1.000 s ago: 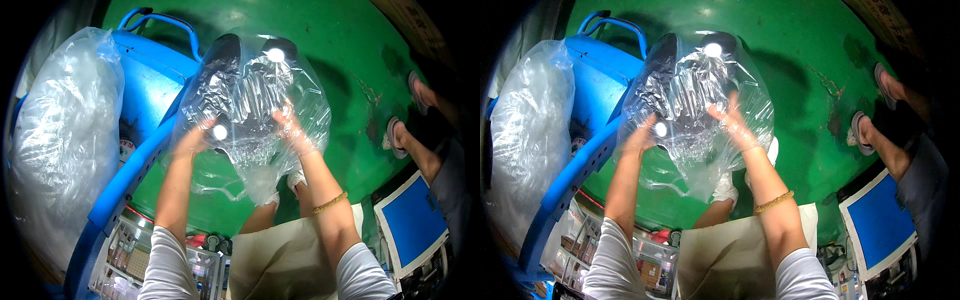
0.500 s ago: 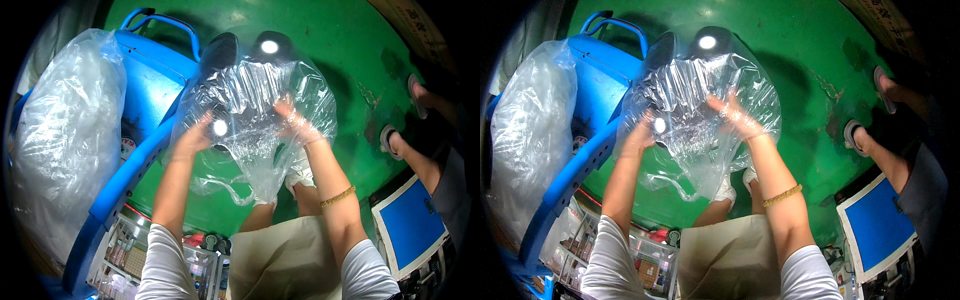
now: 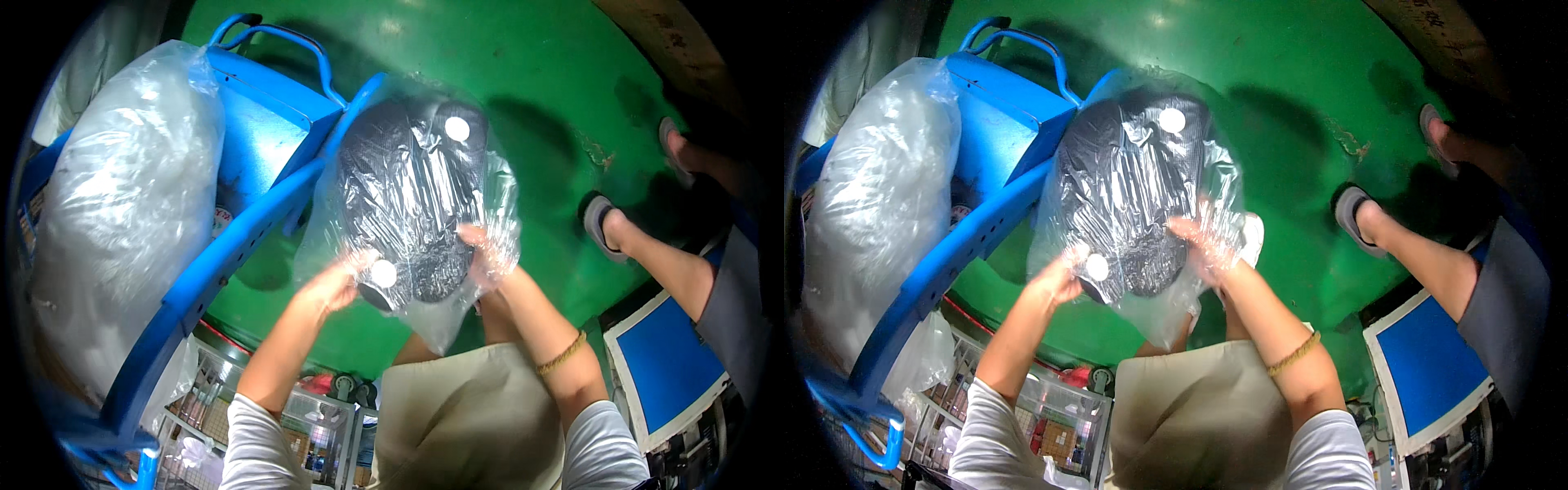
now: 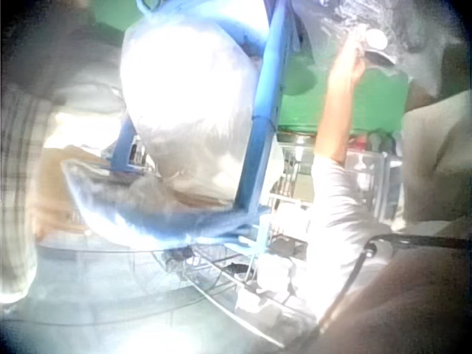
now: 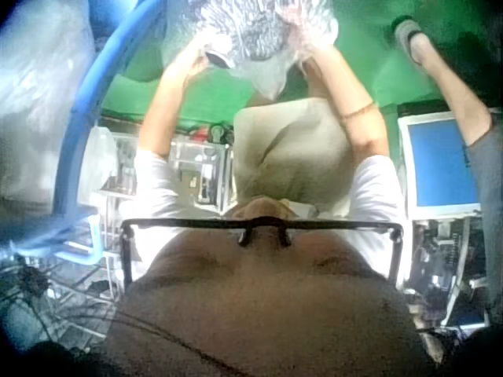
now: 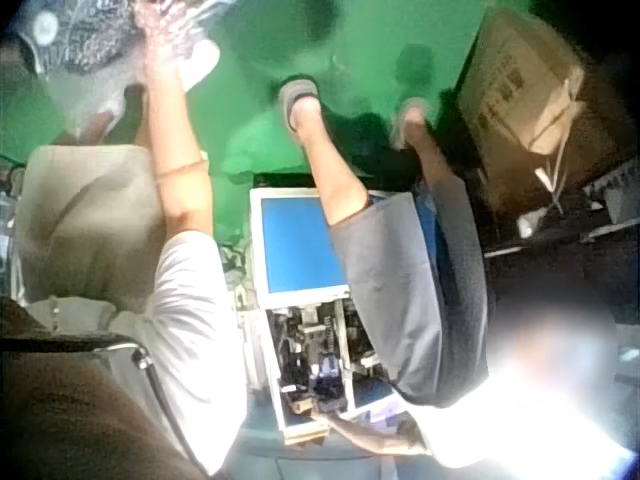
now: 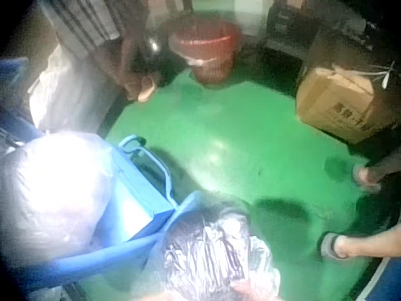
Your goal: The person inserts insoles into shoes on an assembly line. The person picks up an insole, slides it into the shoe, and presses it down firmly to secure it before placing the shoe back on the conveyor belt.
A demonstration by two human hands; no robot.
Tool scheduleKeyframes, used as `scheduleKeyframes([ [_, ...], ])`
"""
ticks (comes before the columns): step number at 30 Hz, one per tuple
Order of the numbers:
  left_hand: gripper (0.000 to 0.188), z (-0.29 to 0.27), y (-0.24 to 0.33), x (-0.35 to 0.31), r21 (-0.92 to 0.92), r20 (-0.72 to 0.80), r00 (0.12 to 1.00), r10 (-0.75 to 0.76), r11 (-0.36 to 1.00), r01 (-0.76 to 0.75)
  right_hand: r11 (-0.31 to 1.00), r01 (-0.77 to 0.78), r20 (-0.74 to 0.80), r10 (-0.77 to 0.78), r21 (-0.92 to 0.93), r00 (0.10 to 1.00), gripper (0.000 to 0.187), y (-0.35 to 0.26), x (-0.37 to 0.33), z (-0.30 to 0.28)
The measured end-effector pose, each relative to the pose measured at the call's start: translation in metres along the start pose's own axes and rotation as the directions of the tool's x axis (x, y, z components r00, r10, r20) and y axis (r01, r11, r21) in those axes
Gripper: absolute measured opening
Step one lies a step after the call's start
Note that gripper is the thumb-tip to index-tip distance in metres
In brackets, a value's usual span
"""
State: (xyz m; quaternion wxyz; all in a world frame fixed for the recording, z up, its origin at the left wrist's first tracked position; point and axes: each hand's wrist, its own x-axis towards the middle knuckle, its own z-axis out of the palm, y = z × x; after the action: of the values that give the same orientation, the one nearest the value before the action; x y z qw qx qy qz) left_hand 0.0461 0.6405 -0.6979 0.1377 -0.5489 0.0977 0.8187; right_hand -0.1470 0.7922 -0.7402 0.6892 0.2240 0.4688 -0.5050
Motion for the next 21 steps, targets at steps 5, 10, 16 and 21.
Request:
scheduleKeyframes([
  [5,0.04,0.029,-0.04,-0.074,-0.103,-0.009,0.999,0.04,0.994,-0.041,0.965,-0.217,0.111,0.202,0.147,0.973,0.057,0.007,-0.084,0.037],
  [10,0.047,0.048,-0.072,-0.154,-0.22,-0.104,0.992,-0.075,0.974,0.051,0.905,-0.425,0.135,0.418,0.025,0.898,0.054,0.026,-0.153,0.058],
  [16,0.095,0.068,-0.097,-0.314,-0.125,0.1,0.994,-0.034,0.991,0.046,0.968,-0.148,0.308,0.207,-0.203,0.928,0.114,0.006,-0.291,0.134],
  [21,0.094,0.14,-0.045,-0.444,0.088,0.18,0.932,0.316,0.938,-0.335,0.939,0.213,0.482,-0.06,-0.269,0.874,0.12,-0.053,-0.409,0.217],
])
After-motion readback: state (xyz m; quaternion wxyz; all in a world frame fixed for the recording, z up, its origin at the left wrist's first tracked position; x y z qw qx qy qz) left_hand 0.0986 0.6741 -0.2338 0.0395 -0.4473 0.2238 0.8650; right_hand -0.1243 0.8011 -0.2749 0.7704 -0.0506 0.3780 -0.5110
